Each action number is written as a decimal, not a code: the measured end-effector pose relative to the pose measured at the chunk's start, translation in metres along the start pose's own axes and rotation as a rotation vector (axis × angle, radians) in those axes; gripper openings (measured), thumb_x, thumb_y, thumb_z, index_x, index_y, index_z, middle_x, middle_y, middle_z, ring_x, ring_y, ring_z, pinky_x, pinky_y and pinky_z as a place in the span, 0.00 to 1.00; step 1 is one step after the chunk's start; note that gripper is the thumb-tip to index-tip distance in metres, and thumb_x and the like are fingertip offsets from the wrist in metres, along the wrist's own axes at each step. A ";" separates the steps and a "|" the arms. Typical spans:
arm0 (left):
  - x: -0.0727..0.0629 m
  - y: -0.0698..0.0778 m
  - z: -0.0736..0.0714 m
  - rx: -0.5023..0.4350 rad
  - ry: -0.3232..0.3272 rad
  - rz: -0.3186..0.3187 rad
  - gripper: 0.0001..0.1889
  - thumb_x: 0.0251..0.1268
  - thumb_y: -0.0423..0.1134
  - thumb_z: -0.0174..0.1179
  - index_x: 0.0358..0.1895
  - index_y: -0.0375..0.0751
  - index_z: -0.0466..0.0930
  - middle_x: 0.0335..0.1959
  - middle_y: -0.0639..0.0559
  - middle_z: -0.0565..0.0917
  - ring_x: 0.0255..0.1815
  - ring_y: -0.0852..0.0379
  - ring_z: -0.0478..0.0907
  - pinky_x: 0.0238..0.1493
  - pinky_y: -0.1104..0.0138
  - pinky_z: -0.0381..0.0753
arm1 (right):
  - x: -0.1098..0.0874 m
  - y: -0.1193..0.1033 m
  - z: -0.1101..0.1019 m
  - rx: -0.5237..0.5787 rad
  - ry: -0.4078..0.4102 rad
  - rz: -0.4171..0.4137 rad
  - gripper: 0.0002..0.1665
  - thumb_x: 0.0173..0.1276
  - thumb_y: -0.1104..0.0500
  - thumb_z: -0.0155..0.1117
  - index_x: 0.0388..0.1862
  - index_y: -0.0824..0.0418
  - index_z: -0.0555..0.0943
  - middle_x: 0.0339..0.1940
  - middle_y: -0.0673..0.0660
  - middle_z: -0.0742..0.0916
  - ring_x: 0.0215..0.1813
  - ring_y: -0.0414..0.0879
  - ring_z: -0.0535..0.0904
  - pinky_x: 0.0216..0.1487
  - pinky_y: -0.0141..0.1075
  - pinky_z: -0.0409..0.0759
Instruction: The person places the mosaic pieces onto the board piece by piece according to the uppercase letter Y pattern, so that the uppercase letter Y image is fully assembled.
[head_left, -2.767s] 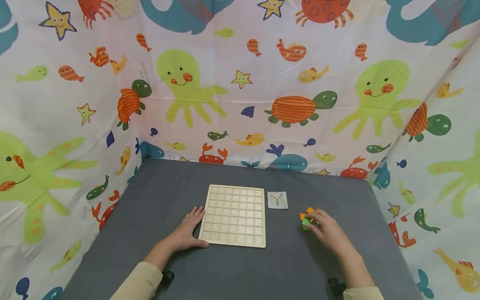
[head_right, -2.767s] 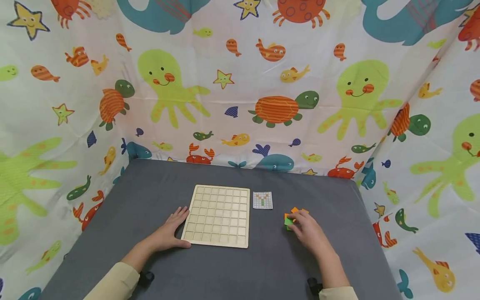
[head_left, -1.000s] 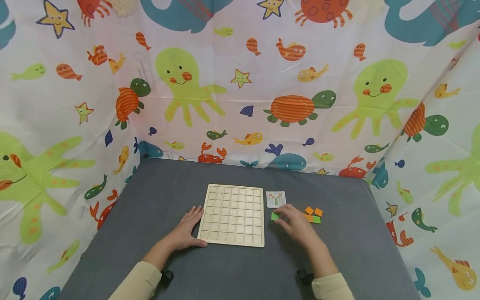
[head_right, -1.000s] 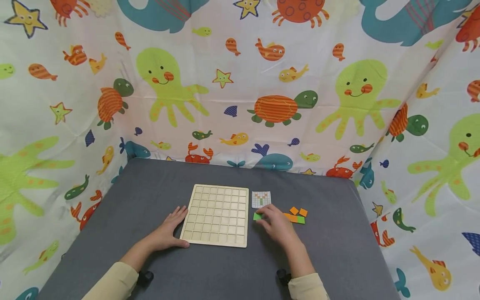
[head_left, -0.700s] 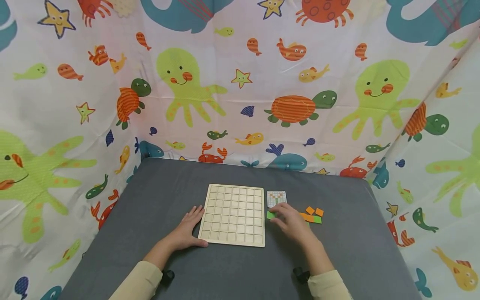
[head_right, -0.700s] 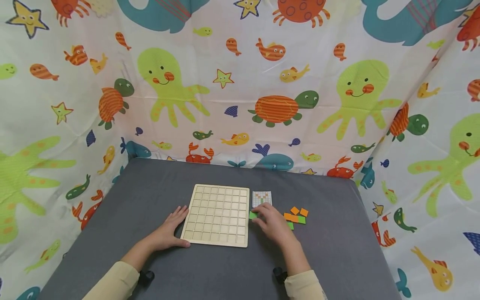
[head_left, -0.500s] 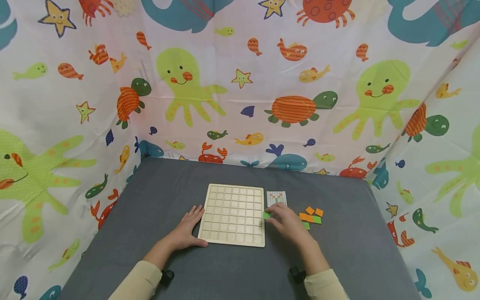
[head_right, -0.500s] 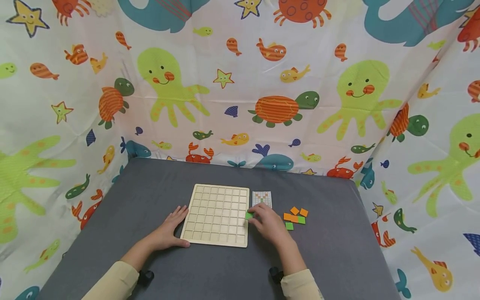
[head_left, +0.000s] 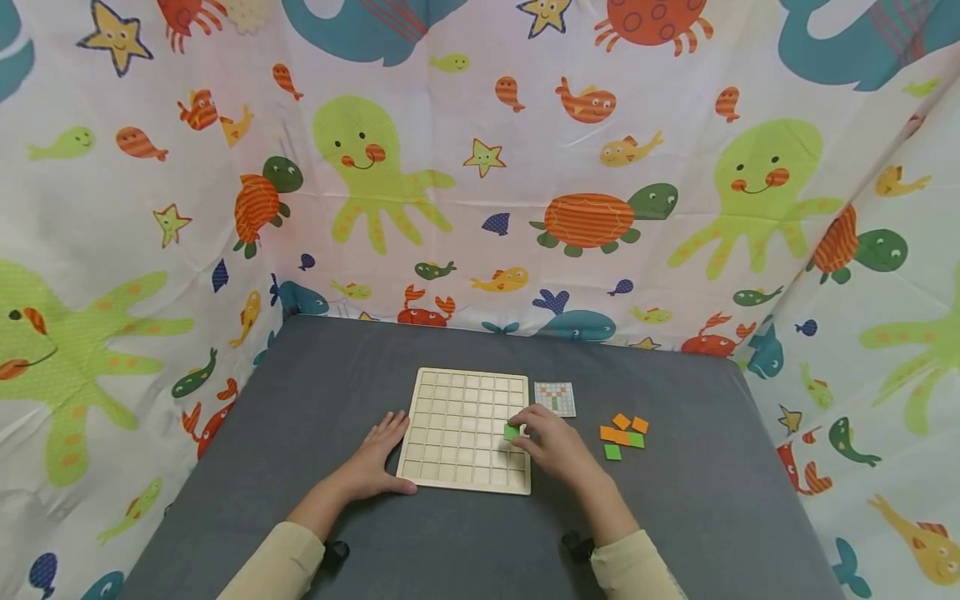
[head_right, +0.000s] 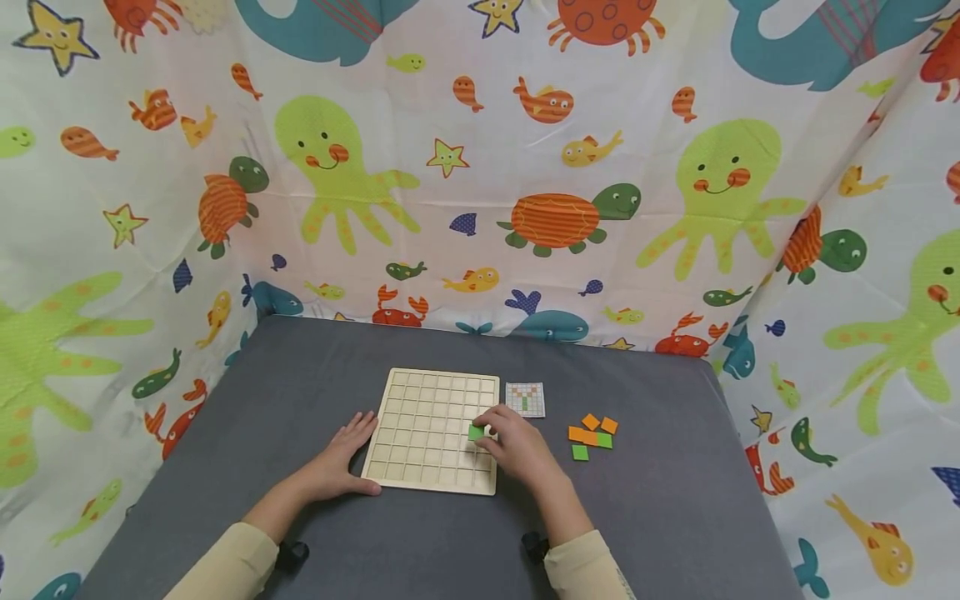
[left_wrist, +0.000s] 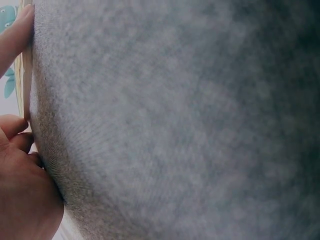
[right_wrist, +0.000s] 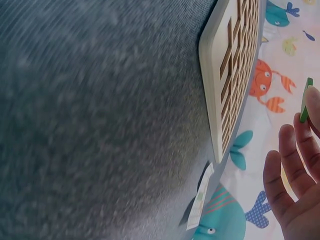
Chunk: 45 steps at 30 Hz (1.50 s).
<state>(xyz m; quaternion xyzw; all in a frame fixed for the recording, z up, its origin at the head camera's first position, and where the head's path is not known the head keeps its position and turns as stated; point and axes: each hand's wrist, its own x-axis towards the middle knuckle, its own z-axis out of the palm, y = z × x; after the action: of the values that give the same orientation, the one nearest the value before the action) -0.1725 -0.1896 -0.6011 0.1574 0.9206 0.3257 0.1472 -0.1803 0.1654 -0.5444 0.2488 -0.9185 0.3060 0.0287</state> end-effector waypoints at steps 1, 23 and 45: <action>0.000 0.000 0.000 0.003 -0.001 -0.003 0.66 0.41 0.58 0.81 0.81 0.37 0.49 0.83 0.40 0.49 0.84 0.39 0.38 0.81 0.42 0.42 | 0.001 -0.001 0.001 -0.001 -0.002 -0.008 0.14 0.66 0.58 0.72 0.51 0.54 0.85 0.48 0.49 0.84 0.45 0.50 0.84 0.40 0.38 0.82; 0.002 -0.002 -0.001 0.005 -0.011 -0.007 0.66 0.41 0.59 0.81 0.82 0.39 0.49 0.84 0.43 0.48 0.85 0.41 0.37 0.81 0.42 0.41 | 0.010 -0.018 0.027 0.035 -0.067 0.031 0.14 0.69 0.55 0.70 0.52 0.51 0.85 0.50 0.47 0.84 0.47 0.45 0.82 0.42 0.39 0.82; 0.002 -0.005 0.000 0.008 -0.022 0.005 0.67 0.41 0.61 0.80 0.82 0.39 0.48 0.84 0.43 0.48 0.85 0.40 0.37 0.81 0.42 0.40 | 0.024 -0.035 0.058 -0.031 -0.126 0.057 0.14 0.64 0.53 0.75 0.48 0.54 0.87 0.45 0.49 0.87 0.42 0.40 0.82 0.43 0.36 0.82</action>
<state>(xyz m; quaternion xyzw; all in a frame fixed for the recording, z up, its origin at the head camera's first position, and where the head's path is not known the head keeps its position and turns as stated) -0.1747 -0.1924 -0.6046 0.1637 0.9197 0.3209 0.1559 -0.1786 0.0974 -0.5672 0.2406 -0.9299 0.2762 -0.0339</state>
